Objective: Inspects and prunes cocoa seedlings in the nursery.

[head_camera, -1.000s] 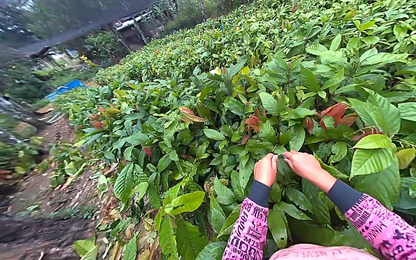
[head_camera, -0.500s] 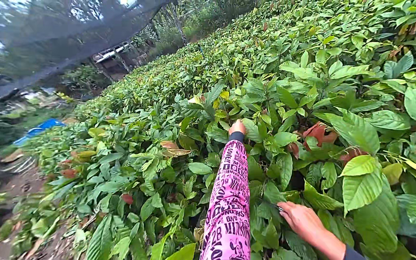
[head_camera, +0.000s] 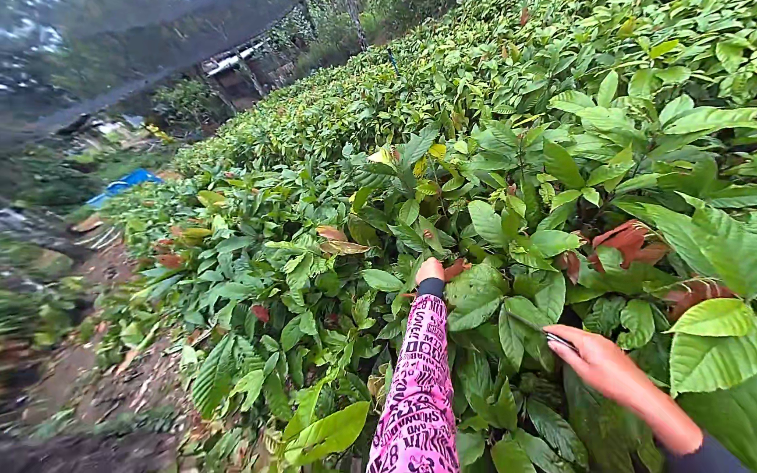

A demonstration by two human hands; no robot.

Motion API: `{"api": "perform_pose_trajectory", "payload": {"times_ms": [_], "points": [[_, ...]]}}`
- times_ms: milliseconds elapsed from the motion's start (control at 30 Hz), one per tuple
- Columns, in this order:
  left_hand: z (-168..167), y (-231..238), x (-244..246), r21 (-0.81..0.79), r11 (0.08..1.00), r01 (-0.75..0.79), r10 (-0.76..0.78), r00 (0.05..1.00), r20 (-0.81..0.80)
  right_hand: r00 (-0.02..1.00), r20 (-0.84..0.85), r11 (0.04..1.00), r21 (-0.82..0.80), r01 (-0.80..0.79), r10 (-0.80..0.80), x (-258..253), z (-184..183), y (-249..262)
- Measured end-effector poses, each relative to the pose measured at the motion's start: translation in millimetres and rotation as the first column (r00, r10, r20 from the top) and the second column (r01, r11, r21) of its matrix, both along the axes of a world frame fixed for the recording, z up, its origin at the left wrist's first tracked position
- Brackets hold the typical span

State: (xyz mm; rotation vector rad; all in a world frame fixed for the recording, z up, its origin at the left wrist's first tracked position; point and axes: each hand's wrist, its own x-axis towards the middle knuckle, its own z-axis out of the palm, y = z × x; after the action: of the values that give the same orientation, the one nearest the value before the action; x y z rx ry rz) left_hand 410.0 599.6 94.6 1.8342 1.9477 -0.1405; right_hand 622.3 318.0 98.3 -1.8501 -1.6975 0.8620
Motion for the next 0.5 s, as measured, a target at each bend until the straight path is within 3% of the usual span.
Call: {"api": "perform_pose_trajectory", "payload": {"times_ms": [100, 167, 233, 300, 367, 433, 500], "points": [[-8.3, -18.7, -19.0, 0.026, 0.999, -0.021, 0.018, 0.994, 0.107, 0.967, -0.256, 0.968, 0.238, 0.078, -0.015, -6.8, 30.8, 16.7], [-9.8, -36.0, -23.4, 0.053, 0.998, -0.033, 0.025, 0.989, 0.145, 0.893, -0.446, 0.932, 0.343, 0.114, 0.055, -34.9, 56.1, 39.5], [-16.6, -44.4, -25.8, 0.060, 0.997, -0.045, 0.032, 0.979, 0.200, 0.770, -0.623, 0.937, 0.334, 0.102, 0.138, -74.7, 72.2, 69.8], [-23.6, -51.8, -26.7, 0.054, 0.988, -0.142, 0.114, 0.929, 0.352, 0.683, -0.715, 0.970, 0.240, 0.035, 0.152, -113.5, 64.2, 104.4], [-18.7, -63.6, -27.9, -0.009, 0.965, -0.261, 0.230, 0.831, 0.506, 0.715, -0.696, 0.996, 0.085, -0.009, 0.066, -138.5, 29.4, 137.2], [-23.3, -55.6, -34.6, -0.014, 0.983, -0.184, 0.178, 0.923, 0.341, 0.868, -0.495, 0.998, -0.056, 0.006, -0.033, -142.1, -12.8, 159.4], [-34.2, -49.2, -42.2, -0.033, 0.986, -0.165, 0.168, 0.947, 0.276, 0.980, -0.194, 0.991, -0.134, 0.010, -0.036, -130.7, -41.3, 167.1]]}}
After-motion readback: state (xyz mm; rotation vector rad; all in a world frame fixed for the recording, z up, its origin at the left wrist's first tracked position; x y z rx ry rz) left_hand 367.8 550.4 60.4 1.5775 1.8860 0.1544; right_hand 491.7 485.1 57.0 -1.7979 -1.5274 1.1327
